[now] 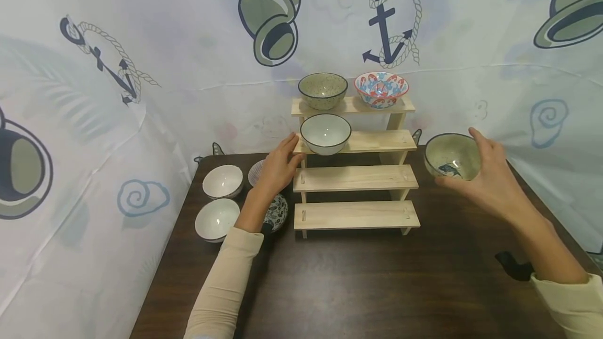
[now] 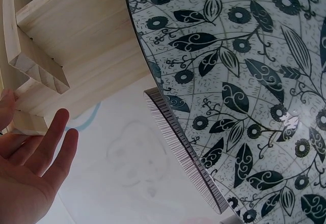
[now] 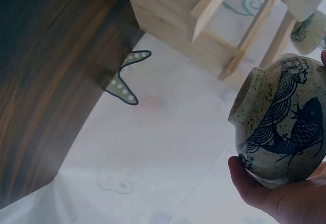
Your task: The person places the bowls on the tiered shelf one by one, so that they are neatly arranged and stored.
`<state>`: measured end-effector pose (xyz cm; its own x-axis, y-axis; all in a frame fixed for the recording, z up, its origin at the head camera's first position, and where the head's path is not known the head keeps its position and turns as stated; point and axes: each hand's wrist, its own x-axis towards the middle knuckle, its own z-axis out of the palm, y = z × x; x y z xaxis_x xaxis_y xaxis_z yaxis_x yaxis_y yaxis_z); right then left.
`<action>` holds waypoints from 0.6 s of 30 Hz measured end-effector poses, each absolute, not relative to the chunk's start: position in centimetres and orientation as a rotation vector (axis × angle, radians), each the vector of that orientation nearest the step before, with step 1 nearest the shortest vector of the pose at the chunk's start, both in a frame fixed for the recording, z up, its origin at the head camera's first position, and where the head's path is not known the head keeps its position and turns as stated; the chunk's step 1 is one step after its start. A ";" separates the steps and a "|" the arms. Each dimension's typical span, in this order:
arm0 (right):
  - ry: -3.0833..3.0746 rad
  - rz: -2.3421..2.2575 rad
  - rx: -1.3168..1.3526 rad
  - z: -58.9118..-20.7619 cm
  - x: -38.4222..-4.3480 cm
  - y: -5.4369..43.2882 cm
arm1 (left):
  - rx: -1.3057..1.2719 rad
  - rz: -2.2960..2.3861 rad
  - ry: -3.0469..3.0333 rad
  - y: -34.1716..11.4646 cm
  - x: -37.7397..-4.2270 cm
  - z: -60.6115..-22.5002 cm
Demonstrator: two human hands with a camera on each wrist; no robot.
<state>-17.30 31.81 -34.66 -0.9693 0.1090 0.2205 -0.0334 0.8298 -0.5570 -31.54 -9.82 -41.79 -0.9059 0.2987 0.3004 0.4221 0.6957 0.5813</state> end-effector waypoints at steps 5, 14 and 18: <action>-2.749 0.866 -0.022 -34.1 -17.1 31.1 | -0.586 -0.998 -2.719 -9.9 -31.6 -41.8; -2.720 0.889 0.039 -33.4 -16.9 29.6 | -0.585 -1.003 -2.705 -9.8 -31.7 -41.9; -2.704 0.916 0.069 -33.2 -16.9 28.8 | -0.579 -1.006 -2.709 -9.8 -31.7 -41.9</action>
<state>-16.88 28.82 -33.24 -0.9583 0.0455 0.2822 -0.1354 0.7972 -0.5883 -31.65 -9.80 -41.86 -0.9046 0.2918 0.3108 0.4239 0.6925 0.5838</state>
